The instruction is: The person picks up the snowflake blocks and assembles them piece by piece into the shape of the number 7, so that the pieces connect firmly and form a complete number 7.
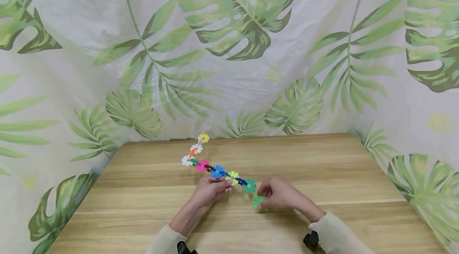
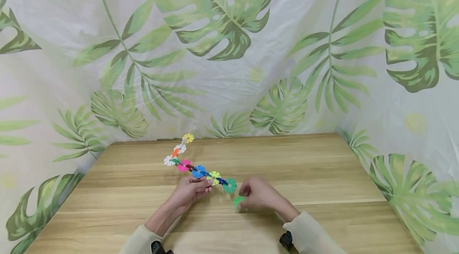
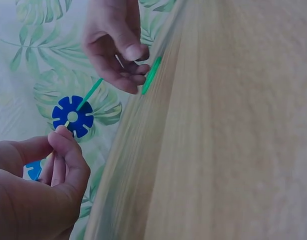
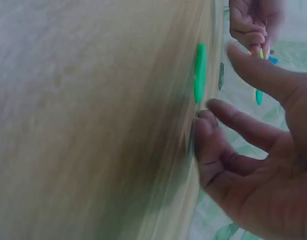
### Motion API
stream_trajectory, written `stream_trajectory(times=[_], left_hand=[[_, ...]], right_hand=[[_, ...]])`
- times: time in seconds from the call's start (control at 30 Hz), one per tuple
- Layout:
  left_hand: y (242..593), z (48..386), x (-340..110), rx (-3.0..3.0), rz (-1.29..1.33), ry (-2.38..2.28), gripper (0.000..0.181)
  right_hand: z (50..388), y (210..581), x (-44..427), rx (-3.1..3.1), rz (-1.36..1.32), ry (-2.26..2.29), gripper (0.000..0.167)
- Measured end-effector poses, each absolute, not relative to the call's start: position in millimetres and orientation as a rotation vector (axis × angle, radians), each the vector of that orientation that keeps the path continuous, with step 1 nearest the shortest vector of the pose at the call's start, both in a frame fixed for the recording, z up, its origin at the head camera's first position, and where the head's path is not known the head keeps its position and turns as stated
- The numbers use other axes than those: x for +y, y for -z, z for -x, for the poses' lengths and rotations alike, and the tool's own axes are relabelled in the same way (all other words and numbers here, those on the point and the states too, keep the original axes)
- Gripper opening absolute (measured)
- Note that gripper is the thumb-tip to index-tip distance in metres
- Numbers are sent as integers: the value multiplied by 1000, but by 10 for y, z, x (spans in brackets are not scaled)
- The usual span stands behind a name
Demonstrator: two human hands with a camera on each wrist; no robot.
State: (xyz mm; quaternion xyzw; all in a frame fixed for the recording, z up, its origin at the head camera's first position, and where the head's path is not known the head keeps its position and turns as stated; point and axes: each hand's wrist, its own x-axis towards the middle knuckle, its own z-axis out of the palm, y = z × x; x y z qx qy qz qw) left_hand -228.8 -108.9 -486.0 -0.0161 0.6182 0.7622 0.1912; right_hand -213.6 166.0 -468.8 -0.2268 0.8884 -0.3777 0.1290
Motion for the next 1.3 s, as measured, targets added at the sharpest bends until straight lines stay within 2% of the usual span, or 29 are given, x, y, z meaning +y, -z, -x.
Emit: stream_trajectory(times=[0.1, 0.6, 1.3], left_hand=[[4890, 2293, -1075, 1723, 48, -2151, 11], [4900, 2288, -1068, 1706, 56, -2144, 11], [4834, 2285, -1071, 1728, 82, -2164, 30]], right_hand=[[2116, 4689, 1627, 2595, 656, 1047, 34], [2162, 4708, 1630, 2608, 646, 1023, 31], [2078, 4625, 1593, 2663, 587, 984, 37]])
